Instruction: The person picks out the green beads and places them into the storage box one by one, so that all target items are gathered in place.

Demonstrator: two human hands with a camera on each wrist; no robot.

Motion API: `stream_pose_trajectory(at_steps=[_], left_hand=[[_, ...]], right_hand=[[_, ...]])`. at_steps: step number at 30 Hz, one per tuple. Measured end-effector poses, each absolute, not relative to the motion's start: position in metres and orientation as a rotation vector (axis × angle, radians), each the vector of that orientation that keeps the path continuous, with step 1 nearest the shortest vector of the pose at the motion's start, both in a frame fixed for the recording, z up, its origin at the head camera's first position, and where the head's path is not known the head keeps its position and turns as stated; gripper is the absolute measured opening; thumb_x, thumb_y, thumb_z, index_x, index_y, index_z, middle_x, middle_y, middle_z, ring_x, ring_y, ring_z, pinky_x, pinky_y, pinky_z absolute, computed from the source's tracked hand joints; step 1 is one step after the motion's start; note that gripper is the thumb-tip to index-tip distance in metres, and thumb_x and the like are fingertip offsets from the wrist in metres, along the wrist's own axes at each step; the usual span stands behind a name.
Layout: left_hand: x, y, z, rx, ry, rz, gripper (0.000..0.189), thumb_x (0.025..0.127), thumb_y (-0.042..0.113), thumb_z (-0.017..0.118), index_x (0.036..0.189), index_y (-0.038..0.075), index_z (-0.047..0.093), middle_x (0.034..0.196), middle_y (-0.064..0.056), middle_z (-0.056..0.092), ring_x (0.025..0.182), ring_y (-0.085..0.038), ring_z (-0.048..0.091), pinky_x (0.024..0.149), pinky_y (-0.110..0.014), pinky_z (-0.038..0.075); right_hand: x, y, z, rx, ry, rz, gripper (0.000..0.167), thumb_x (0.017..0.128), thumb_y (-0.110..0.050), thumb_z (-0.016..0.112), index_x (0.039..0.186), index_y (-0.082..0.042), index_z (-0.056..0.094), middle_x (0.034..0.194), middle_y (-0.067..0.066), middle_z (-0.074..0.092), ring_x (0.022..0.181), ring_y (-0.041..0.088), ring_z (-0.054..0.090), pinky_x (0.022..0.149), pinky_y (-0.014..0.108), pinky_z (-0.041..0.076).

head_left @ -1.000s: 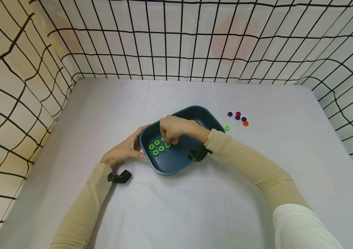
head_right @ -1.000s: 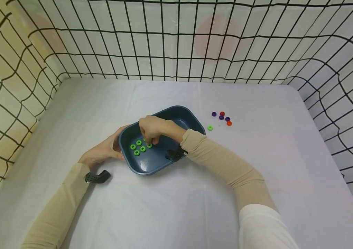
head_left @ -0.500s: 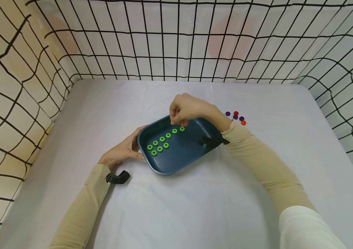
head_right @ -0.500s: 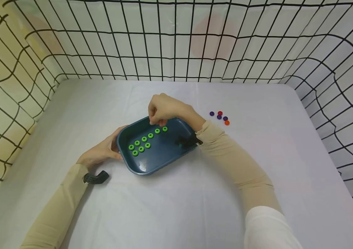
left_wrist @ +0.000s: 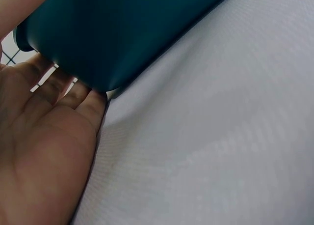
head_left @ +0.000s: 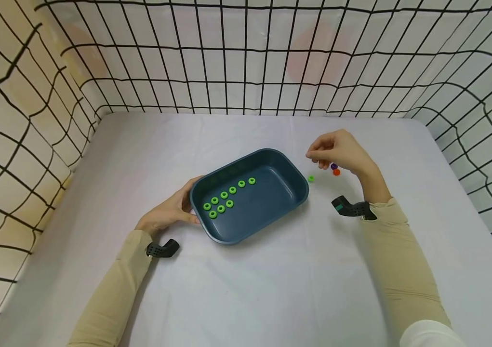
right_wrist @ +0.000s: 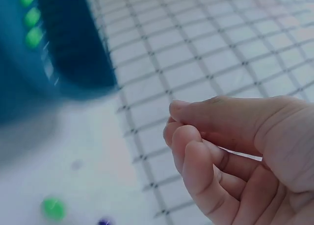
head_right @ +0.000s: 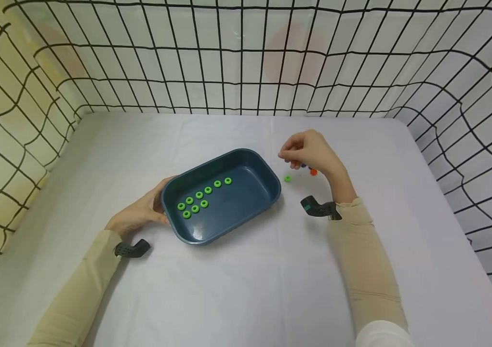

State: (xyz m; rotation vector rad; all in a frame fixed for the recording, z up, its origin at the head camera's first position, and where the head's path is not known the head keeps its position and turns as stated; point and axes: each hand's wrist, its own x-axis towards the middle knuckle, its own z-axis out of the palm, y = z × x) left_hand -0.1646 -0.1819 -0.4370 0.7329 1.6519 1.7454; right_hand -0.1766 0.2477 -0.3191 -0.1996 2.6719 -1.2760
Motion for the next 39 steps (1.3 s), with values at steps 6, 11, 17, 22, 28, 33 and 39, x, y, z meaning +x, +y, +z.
stream_pose_trajectory(at_steps=[6,11,17,22,28,33,39], left_hand=[[-0.163,-0.184,-0.437,0.711,1.663,1.750,0.110,0.071,0.013,0.089,0.157,0.017,0.020,0.158,-0.009,0.026,0.146,-0.024,0.020,0.123,-0.050,0.005],[-0.162,-0.183,-0.437,0.704,1.658,1.752,0.110,0.071,0.012,0.090,0.156,0.017,0.021,0.158,-0.009,0.027,0.145,-0.023,0.022,0.123,-0.050,0.006],[-0.163,-0.182,-0.436,0.700,1.659,1.755,0.111,0.070,0.016,0.091,0.156,0.018,0.021,0.157,-0.009,0.027,0.145,-0.023,0.022,0.123,-0.050,0.006],[-0.163,-0.182,-0.436,0.694,1.656,1.756,0.111,0.069,0.015,0.091,0.156,0.017,0.021,0.157,-0.009,0.027,0.144,-0.024,0.023,0.123,-0.050,0.006],[-0.162,-0.181,-0.437,0.706,1.640,1.759,0.111,0.069,0.015,0.091,0.156,0.016,0.022,0.157,-0.010,0.028,0.144,-0.024,0.024,0.123,-0.048,0.009],[-0.163,-0.181,-0.437,0.712,1.637,1.758,0.111,0.070,0.015,0.091,0.156,0.017,0.022,0.157,-0.010,0.028,0.143,-0.022,0.025,0.122,-0.038,0.016],[-0.164,-0.181,-0.435,0.715,1.632,1.762,0.111,0.069,0.014,0.091,0.156,0.016,0.021,0.157,-0.011,0.027,0.143,-0.023,0.025,0.120,-0.029,0.021]], right_hand=[[-0.176,0.267,-0.352,-0.119,2.680,-1.195,0.025,0.089,-0.019,0.075,0.097,0.005,0.071,0.069,0.008,0.066,0.055,0.015,0.060,0.053,0.029,0.053],[-0.175,0.276,-0.369,-0.085,2.698,-1.152,0.023,0.088,-0.016,0.075,0.096,0.005,0.072,0.064,0.005,0.064,0.056,0.013,0.059,0.057,0.027,0.055],[-0.174,0.282,-0.377,-0.087,2.686,-1.132,0.024,0.087,-0.018,0.076,0.097,0.005,0.072,0.064,0.004,0.064,0.055,0.009,0.059,0.056,0.024,0.054],[-0.175,0.285,-0.379,-0.099,2.678,-1.092,0.027,0.087,-0.021,0.076,0.099,0.003,0.073,0.063,0.004,0.065,0.054,0.011,0.060,0.059,0.023,0.051],[-0.177,0.290,-0.391,-0.175,2.657,-1.086,0.027,0.087,-0.024,0.076,0.099,0.000,0.075,0.067,0.004,0.068,0.053,0.014,0.061,0.059,0.023,0.051],[-0.178,0.288,-0.396,-0.215,2.652,-1.119,0.024,0.086,-0.021,0.078,0.095,0.000,0.075,0.063,0.005,0.066,0.051,0.014,0.060,0.054,0.024,0.051],[-0.178,0.285,-0.394,-0.203,2.641,-1.129,0.025,0.085,-0.020,0.078,0.096,0.002,0.074,0.063,0.005,0.066,0.051,0.013,0.061,0.054,0.024,0.052]])
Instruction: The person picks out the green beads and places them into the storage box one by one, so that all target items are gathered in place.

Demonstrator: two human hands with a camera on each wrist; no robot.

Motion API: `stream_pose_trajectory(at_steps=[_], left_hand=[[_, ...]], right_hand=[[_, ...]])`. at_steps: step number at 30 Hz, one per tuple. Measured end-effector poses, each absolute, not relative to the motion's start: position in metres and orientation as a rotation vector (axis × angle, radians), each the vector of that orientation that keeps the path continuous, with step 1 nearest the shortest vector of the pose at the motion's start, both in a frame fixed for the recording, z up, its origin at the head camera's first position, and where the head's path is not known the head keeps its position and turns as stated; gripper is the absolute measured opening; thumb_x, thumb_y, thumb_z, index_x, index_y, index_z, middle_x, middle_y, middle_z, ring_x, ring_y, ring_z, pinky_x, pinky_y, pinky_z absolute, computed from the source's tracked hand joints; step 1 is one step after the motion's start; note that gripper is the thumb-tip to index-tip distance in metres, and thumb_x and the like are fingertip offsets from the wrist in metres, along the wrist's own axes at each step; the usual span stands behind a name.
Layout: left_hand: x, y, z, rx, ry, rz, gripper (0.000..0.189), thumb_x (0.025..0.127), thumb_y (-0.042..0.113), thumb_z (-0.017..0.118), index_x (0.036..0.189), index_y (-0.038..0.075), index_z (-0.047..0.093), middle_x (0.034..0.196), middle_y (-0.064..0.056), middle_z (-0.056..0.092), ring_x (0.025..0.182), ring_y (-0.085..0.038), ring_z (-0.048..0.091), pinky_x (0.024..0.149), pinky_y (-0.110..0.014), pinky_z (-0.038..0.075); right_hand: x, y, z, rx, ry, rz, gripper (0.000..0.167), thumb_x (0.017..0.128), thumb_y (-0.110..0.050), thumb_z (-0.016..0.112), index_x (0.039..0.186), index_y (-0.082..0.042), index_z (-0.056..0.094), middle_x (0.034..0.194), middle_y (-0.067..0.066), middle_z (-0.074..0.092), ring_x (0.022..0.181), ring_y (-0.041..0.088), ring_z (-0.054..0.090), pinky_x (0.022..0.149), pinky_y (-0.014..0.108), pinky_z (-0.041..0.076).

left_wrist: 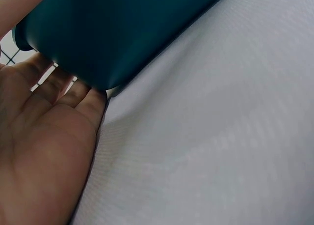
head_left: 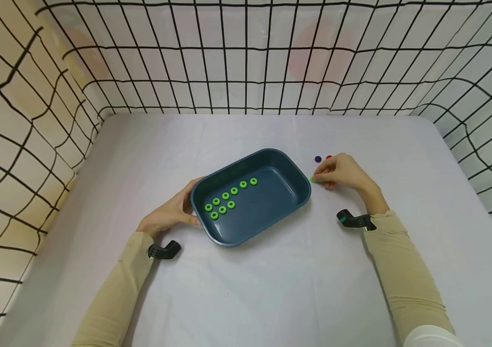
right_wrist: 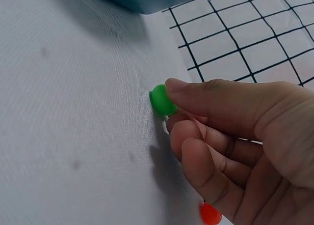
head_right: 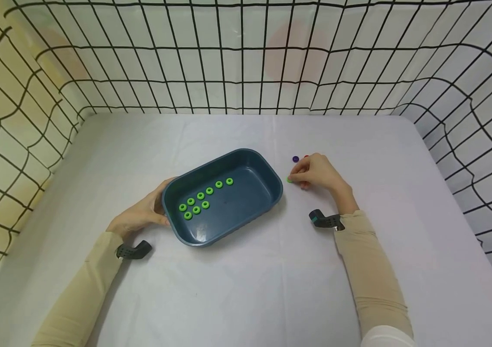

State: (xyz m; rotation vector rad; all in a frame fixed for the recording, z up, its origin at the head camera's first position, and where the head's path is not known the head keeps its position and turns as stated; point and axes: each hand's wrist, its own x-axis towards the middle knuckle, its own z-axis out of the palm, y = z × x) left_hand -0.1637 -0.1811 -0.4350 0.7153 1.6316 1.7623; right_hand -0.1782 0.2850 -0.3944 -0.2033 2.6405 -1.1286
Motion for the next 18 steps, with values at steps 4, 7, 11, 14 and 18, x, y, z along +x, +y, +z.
stream_pose_trajectory(at_steps=[4,7,11,14,18], left_hand=[[-0.1632,-0.1817,-0.4340,0.709,1.638,1.760,0.113,0.068,0.014,0.091,0.157,0.016,0.020,0.157,-0.010,0.026,0.144,-0.022,0.024,0.122,-0.032,0.017],[-0.1637,-0.1822,-0.4347,0.713,1.637,1.758,0.113,0.069,0.013,0.091,0.156,0.016,0.020,0.157,-0.010,0.026,0.143,-0.022,0.024,0.121,-0.030,0.019],[-0.1647,-0.1823,-0.4361,0.721,1.630,1.762,0.110,0.070,0.011,0.090,0.156,0.016,0.021,0.157,-0.011,0.027,0.143,-0.022,0.025,0.118,-0.024,0.023],[-0.1647,-0.1820,-0.4364,0.719,1.636,1.759,0.109,0.070,0.011,0.090,0.156,0.016,0.022,0.156,-0.011,0.028,0.142,-0.022,0.026,0.119,-0.025,0.023],[-0.1643,-0.1817,-0.4359,0.712,1.646,1.754,0.110,0.069,0.013,0.091,0.155,0.017,0.023,0.156,-0.010,0.028,0.143,-0.022,0.025,0.121,-0.030,0.020]], right_hand=[[-0.1779,0.2838,-0.3940,-0.187,2.633,-1.150,0.024,0.085,-0.018,0.079,0.095,0.004,0.074,0.063,0.006,0.066,0.051,0.013,0.061,0.053,0.024,0.052],[-0.1777,0.2830,-0.3945,-0.178,2.627,-1.168,0.024,0.085,-0.017,0.079,0.094,0.005,0.073,0.064,0.007,0.066,0.051,0.012,0.061,0.053,0.024,0.053],[-0.1777,0.2822,-0.3960,-0.166,2.621,-1.177,0.025,0.085,-0.016,0.079,0.093,0.006,0.072,0.065,0.007,0.067,0.051,0.012,0.061,0.052,0.024,0.053],[-0.1778,0.2823,-0.3978,-0.153,2.625,-1.165,0.024,0.085,-0.016,0.078,0.093,0.006,0.071,0.064,0.006,0.066,0.051,0.013,0.061,0.052,0.024,0.053],[-0.1772,0.2826,-0.3994,-0.144,2.633,-1.148,0.025,0.085,-0.017,0.078,0.092,0.005,0.071,0.063,0.005,0.065,0.051,0.013,0.060,0.051,0.024,0.052]])
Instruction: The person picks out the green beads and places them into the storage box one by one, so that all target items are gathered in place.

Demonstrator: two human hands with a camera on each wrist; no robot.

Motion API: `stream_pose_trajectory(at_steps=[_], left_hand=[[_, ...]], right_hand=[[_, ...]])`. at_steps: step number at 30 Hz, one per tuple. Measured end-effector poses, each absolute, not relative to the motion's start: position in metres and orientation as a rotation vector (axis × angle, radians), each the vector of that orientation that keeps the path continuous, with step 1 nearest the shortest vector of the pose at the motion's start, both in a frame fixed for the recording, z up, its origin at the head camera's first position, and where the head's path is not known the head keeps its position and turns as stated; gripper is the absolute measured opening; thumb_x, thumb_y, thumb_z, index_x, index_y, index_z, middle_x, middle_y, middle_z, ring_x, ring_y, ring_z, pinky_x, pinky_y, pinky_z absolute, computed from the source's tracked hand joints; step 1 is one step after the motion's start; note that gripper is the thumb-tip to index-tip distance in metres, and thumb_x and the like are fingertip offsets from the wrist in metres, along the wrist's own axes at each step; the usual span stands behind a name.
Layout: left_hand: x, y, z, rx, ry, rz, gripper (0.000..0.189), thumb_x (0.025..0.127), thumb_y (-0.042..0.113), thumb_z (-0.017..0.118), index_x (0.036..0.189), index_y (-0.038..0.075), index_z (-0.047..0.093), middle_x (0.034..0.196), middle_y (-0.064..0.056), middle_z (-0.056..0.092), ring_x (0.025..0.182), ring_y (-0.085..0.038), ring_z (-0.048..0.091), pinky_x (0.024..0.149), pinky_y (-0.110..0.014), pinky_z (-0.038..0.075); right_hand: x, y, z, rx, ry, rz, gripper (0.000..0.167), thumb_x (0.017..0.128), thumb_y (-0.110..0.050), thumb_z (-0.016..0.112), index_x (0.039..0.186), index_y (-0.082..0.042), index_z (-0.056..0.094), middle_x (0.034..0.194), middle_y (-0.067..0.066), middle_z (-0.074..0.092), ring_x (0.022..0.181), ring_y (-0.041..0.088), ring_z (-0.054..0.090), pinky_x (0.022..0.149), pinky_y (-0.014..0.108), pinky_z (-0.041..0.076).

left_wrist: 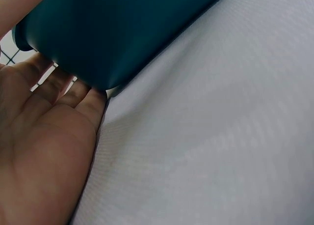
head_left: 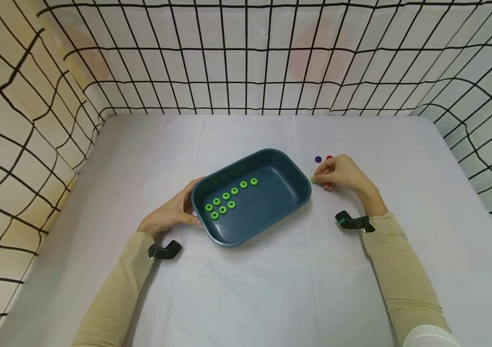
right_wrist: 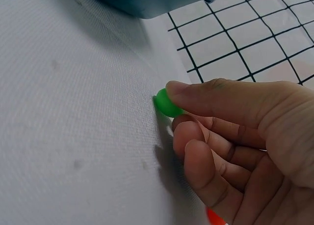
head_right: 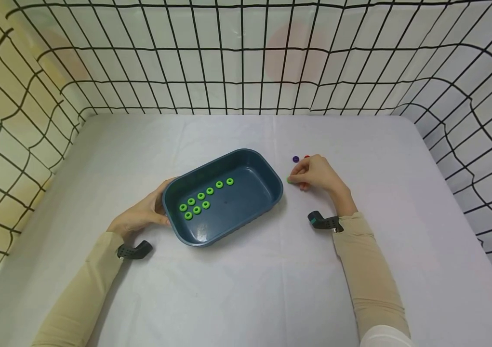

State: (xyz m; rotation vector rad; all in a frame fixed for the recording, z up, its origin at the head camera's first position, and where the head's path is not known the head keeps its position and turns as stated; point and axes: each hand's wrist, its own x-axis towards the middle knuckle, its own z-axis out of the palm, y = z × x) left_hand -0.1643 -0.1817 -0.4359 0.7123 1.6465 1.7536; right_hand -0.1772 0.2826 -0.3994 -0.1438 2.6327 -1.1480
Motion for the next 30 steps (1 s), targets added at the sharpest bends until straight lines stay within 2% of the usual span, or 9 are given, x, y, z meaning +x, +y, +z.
stream_pose_trajectory(at_steps=[11,19,24,30], left_hand=[[-0.164,-0.181,-0.435,0.715,1.647,1.759,0.111,0.069,0.013,0.091,0.155,0.016,0.023,0.156,-0.010,0.028,0.143,-0.023,0.025,0.123,-0.040,0.015],[-0.163,-0.181,-0.435,0.713,1.650,1.763,0.111,0.068,0.013,0.092,0.155,0.015,0.023,0.156,-0.011,0.029,0.143,-0.023,0.026,0.122,-0.032,0.019],[-0.163,-0.180,-0.434,0.716,1.653,1.766,0.112,0.067,0.015,0.092,0.155,0.015,0.023,0.156,-0.011,0.029,0.143,-0.022,0.026,0.123,-0.039,0.015],[-0.164,-0.180,-0.435,0.715,1.652,1.768,0.115,0.065,0.019,0.094,0.155,0.014,0.023,0.156,-0.012,0.029,0.143,-0.023,0.025,0.123,-0.047,0.009]], right_hand=[[-0.174,0.282,-0.399,-0.158,2.650,-1.144,0.024,0.086,-0.018,0.078,0.091,0.004,0.071,0.062,0.005,0.064,0.050,0.013,0.060,0.052,0.024,0.051],[-0.172,0.280,-0.396,-0.142,2.639,-1.183,0.027,0.087,-0.019,0.077,0.094,0.006,0.071,0.064,0.008,0.066,0.051,0.015,0.062,0.055,0.025,0.053],[-0.173,0.279,-0.390,-0.108,2.646,-1.214,0.027,0.087,-0.020,0.076,0.096,0.005,0.071,0.065,0.009,0.068,0.053,0.018,0.064,0.058,0.026,0.054],[-0.178,0.278,-0.375,-0.070,2.700,-1.237,0.028,0.087,-0.023,0.077,0.095,0.004,0.072,0.064,0.007,0.067,0.054,0.019,0.062,0.055,0.030,0.053]])
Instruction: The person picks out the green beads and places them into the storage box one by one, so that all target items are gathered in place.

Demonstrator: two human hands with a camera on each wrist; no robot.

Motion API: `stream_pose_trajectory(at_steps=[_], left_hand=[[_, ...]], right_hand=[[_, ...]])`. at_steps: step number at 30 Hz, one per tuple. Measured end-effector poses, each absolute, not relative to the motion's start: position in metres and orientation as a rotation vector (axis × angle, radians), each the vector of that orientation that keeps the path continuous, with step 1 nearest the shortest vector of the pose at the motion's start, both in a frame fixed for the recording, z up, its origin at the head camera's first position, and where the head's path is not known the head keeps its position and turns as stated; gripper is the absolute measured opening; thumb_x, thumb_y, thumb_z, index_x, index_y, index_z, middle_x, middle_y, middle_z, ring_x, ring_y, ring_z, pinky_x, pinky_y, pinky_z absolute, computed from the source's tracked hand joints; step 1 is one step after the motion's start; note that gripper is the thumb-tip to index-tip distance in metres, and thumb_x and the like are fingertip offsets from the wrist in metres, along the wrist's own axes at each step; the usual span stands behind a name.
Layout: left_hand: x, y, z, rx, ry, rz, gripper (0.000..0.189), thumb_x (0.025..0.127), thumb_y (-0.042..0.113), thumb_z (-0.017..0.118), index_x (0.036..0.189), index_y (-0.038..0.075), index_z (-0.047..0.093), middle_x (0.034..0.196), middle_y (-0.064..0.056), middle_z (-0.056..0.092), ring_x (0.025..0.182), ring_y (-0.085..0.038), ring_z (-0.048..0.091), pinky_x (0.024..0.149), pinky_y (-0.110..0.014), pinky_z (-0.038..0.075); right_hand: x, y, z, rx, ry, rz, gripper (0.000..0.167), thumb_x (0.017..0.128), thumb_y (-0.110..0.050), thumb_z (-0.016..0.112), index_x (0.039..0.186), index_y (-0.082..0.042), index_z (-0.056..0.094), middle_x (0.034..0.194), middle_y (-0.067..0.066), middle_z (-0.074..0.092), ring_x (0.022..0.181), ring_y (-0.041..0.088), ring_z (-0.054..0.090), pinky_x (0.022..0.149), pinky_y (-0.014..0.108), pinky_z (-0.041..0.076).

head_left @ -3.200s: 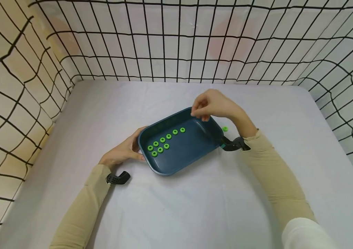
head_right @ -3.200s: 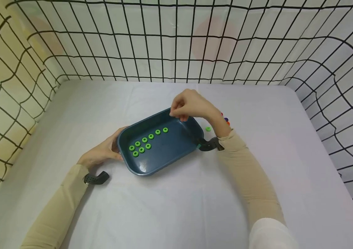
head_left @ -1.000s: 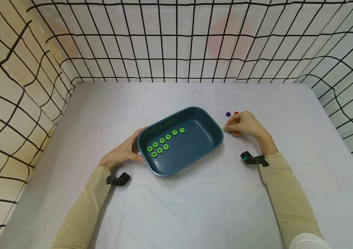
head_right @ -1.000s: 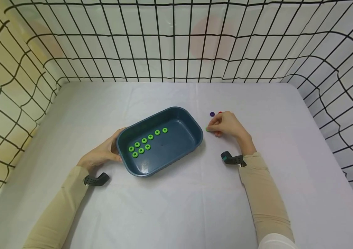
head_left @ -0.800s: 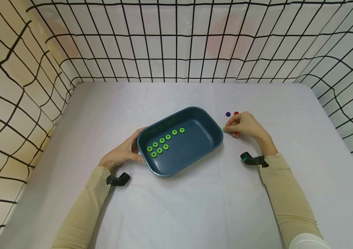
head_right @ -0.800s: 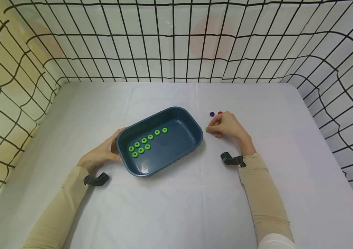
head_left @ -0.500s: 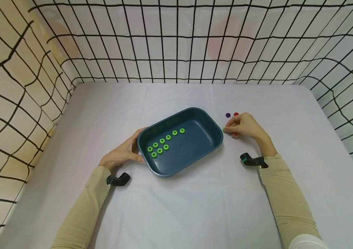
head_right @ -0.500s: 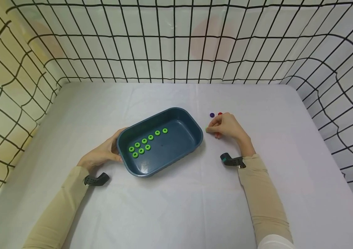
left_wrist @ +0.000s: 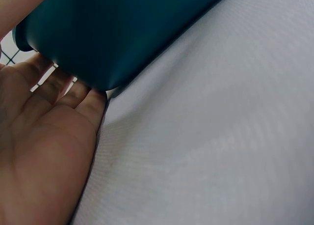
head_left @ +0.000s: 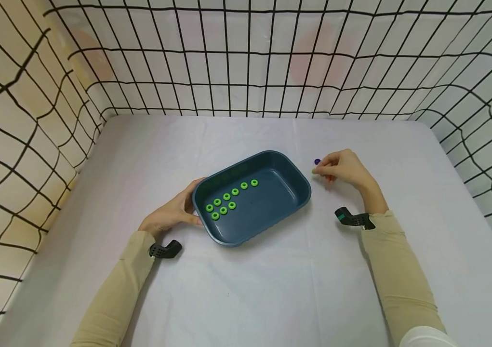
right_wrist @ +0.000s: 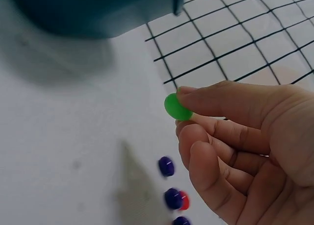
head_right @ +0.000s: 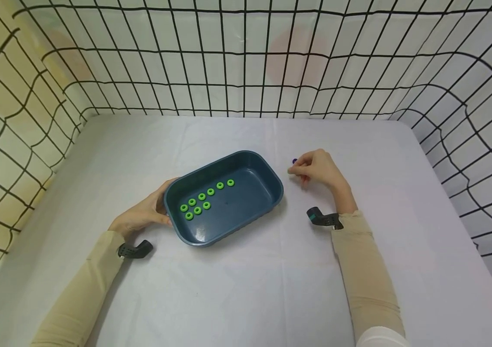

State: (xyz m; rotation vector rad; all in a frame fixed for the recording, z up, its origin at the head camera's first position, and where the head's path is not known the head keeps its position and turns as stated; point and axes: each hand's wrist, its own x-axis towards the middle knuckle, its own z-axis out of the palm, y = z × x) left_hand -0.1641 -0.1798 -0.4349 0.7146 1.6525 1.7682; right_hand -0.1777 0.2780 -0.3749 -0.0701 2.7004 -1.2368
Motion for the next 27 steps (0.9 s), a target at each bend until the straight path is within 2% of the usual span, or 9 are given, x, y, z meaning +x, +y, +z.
stream_pose_trajectory(at_steps=[7,9,11,16,19,23,27], left_hand=[[-0.163,-0.181,-0.436,0.716,1.647,1.762,0.113,0.067,0.017,0.092,0.156,0.015,0.022,0.157,-0.011,0.027,0.143,-0.025,0.024,0.123,-0.049,0.008],[-0.163,-0.181,-0.435,0.720,1.650,1.756,0.113,0.069,0.016,0.092,0.156,0.015,0.021,0.158,-0.011,0.027,0.144,-0.025,0.024,0.123,-0.048,0.009],[-0.164,-0.181,-0.435,0.724,1.657,1.749,0.112,0.069,0.016,0.091,0.156,0.016,0.021,0.158,-0.011,0.027,0.144,-0.025,0.024,0.123,-0.047,0.010],[-0.165,-0.180,-0.435,0.740,1.661,1.748,0.113,0.069,0.018,0.092,0.157,0.016,0.020,0.158,-0.010,0.027,0.145,-0.024,0.022,0.123,-0.048,0.008],[-0.166,-0.180,-0.435,0.754,1.649,1.755,0.114,0.067,0.020,0.093,0.156,0.015,0.021,0.158,-0.011,0.026,0.146,-0.024,0.021,0.123,-0.049,0.006],[-0.166,-0.179,-0.434,0.758,1.648,1.756,0.114,0.067,0.021,0.093,0.156,0.015,0.021,0.158,-0.011,0.027,0.145,-0.025,0.022,0.123,-0.050,0.006],[-0.166,-0.180,-0.435,0.748,1.655,1.752,0.113,0.068,0.020,0.092,0.156,0.015,0.021,0.158,-0.011,0.026,0.145,-0.025,0.022,0.123,-0.050,0.007]], right_hand=[[-0.185,0.268,-0.344,-0.059,2.688,-1.311,0.034,0.087,-0.029,0.077,0.096,0.003,0.070,0.064,0.005,0.064,0.058,0.026,0.059,0.046,0.036,0.050],[-0.188,0.261,-0.336,-0.086,2.693,-1.321,0.034,0.087,-0.029,0.077,0.096,0.003,0.070,0.065,0.005,0.064,0.060,0.029,0.061,0.047,0.035,0.050],[-0.192,0.252,-0.327,-0.126,2.711,-1.322,0.034,0.086,-0.030,0.078,0.096,0.002,0.071,0.066,0.005,0.065,0.059,0.027,0.062,0.048,0.032,0.050],[-0.204,0.220,-0.313,-0.281,2.744,-1.276,0.030,0.086,-0.028,0.078,0.093,0.000,0.073,0.068,0.008,0.066,0.056,0.021,0.062,0.053,0.027,0.053],[-0.211,0.197,-0.308,-0.411,2.741,-1.153,0.024,0.087,-0.026,0.077,0.090,-0.002,0.073,0.066,0.008,0.066,0.057,0.025,0.064,0.054,0.028,0.054],[-0.218,0.165,-0.304,-0.585,2.704,-0.982,0.016,0.088,-0.020,0.074,0.088,-0.004,0.074,0.069,0.014,0.070,0.060,0.033,0.066,0.056,0.036,0.056],[-0.219,0.134,-0.307,-0.736,2.619,-0.813,0.012,0.088,-0.015,0.074,0.086,-0.003,0.073,0.074,0.017,0.072,0.056,0.027,0.066,0.056,0.034,0.056]])
